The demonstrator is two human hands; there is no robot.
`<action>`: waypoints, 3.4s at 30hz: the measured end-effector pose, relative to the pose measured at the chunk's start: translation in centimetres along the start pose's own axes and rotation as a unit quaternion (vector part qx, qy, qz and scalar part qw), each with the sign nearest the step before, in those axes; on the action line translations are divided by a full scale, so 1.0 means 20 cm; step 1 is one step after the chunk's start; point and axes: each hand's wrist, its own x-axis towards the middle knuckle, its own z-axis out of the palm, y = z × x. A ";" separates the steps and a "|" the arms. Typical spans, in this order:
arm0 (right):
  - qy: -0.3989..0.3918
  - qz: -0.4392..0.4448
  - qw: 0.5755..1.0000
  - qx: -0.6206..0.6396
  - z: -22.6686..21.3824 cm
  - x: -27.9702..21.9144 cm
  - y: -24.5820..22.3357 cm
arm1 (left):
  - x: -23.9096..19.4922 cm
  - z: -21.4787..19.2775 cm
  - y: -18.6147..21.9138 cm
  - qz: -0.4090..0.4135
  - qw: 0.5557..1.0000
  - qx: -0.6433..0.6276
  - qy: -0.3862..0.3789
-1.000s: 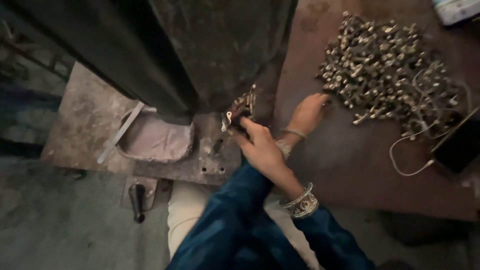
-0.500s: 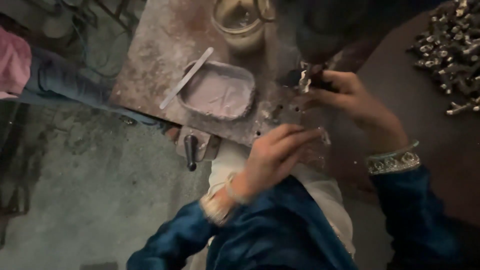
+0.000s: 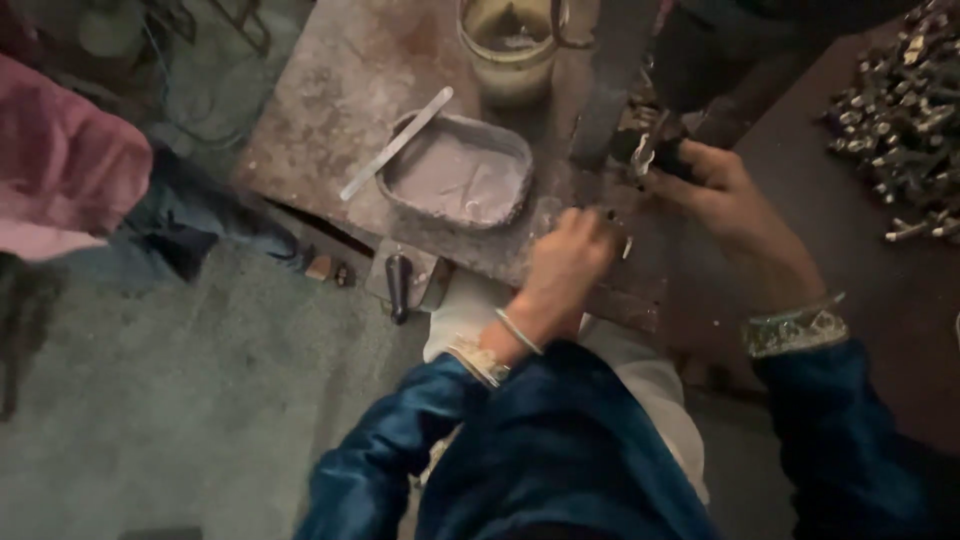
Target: The person picks small metal fittings from a large pile on the workbench, dips each into a tray of paste, seats it in a fixture, and operates a lever press on it, placing finished pieces aside and occasionally dropping parts into a jar.
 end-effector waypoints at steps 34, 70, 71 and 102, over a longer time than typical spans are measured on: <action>0.175 -0.073 0.962 0.199 0.37 -0.15 0.00 | -0.08 -0.23 -0.69 -0.118 0.971 -0.174 0.112; 0.198 -0.060 0.959 0.195 0.36 -0.12 0.01 | -0.25 -0.15 -0.11 -0.110 0.915 -0.345 0.179; 0.186 -0.065 0.960 0.198 0.35 -0.10 0.01 | -0.23 -0.14 -0.13 -0.108 0.916 -0.344 0.176; 0.145 -0.049 0.977 0.150 0.00 -0.14 0.82 | 0.19 -0.83 0.00 -0.018 0.756 -0.563 0.335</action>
